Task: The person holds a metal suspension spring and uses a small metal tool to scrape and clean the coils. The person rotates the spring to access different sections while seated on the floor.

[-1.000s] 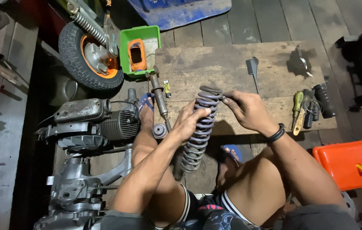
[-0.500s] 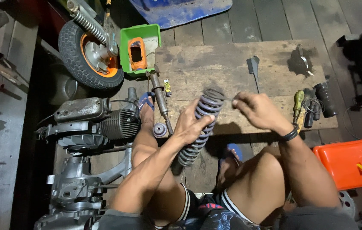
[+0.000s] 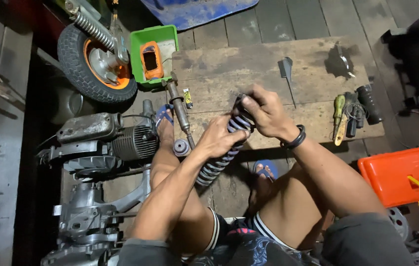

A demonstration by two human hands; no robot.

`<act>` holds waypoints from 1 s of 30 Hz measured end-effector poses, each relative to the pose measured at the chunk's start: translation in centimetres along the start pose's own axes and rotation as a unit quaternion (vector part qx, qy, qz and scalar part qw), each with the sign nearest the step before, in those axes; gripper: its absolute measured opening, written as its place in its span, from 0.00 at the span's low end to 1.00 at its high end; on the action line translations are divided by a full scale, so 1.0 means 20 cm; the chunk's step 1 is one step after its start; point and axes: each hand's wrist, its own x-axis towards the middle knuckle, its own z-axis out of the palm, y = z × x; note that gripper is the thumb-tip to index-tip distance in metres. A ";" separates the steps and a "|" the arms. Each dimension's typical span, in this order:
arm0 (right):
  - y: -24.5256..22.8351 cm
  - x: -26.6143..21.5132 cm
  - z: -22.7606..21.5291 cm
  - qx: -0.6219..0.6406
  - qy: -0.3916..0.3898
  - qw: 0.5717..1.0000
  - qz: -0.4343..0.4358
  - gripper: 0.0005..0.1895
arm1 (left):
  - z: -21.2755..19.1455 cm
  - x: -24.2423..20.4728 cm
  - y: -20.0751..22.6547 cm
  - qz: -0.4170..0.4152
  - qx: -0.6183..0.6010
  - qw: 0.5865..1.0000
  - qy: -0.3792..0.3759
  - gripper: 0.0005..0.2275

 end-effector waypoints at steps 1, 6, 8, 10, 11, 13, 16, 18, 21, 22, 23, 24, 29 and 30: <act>0.00 0.00 0.02 0.001 -0.001 1.000 -0.001 0.09 | -0.01 0.00 0.00 -0.001 0.000 1.000 0.002 0.19; 0.18 -0.02 -0.02 0.000 0.139 0.990 0.018 0.10 | -0.08 -0.08 0.18 0.009 0.123 0.990 0.074 0.33; 0.21 0.00 -0.05 0.008 0.180 0.983 0.024 0.10 | 0.05 -0.04 0.00 0.176 0.161 0.947 0.217 0.25; 0.23 0.03 -0.09 0.015 0.220 0.975 0.031 0.11 | 0.17 -0.05 -0.07 0.332 0.186 0.856 0.349 0.19; 0.23 0.05 -0.10 0.064 0.284 0.956 0.030 0.12 | 0.21 -0.09 -0.06 0.333 0.161 0.890 0.267 0.19; 0.28 0.08 -0.13 0.110 0.348 0.930 0.030 0.13 | 0.22 -0.12 -0.05 0.331 0.134 0.917 0.179 0.19; 0.34 0.10 -0.16 0.158 0.425 0.891 0.010 0.13 | 0.21 -0.02 -0.13 0.019 -0.480 0.877 -0.023 0.07; 0.30 0.11 -0.10 0.238 0.457 0.856 0.045 0.11 | 0.30 0.17 -0.31 -0.053 -0.489 0.858 0.148 0.13; 0.50 0.04 -0.11 0.272 0.453 0.845 0.077 0.11 | 0.25 0.19 -0.21 -0.021 -0.641 0.737 0.215 0.20; 0.37 0.07 -0.06 0.278 0.451 0.845 0.076 0.11 | 0.18 0.18 -0.08 -0.017 -0.638 0.738 0.219 0.20; 0.23 0.10 -0.02 0.307 0.427 0.846 0.087 0.10 | 0.12 0.17 0.04 -0.011 -0.650 0.721 0.240 0.25; 0.10 0.10 0.03 0.333 0.401 0.847 0.102 0.09 | 0.08 0.15 0.17 -0.008 -0.663 0.702 0.261 0.33; 0.05 0.02 -0.08 0.147 0.275 0.938 0.150 0.08 | -0.08 0.24 -0.02 0.026 -0.655 0.684 0.320 0.25; 0.06 0.02 -0.13 0.035 0.202 0.970 0.130 0.11 | -0.12 0.22 0.05 0.038 -0.653 0.672 0.347 0.25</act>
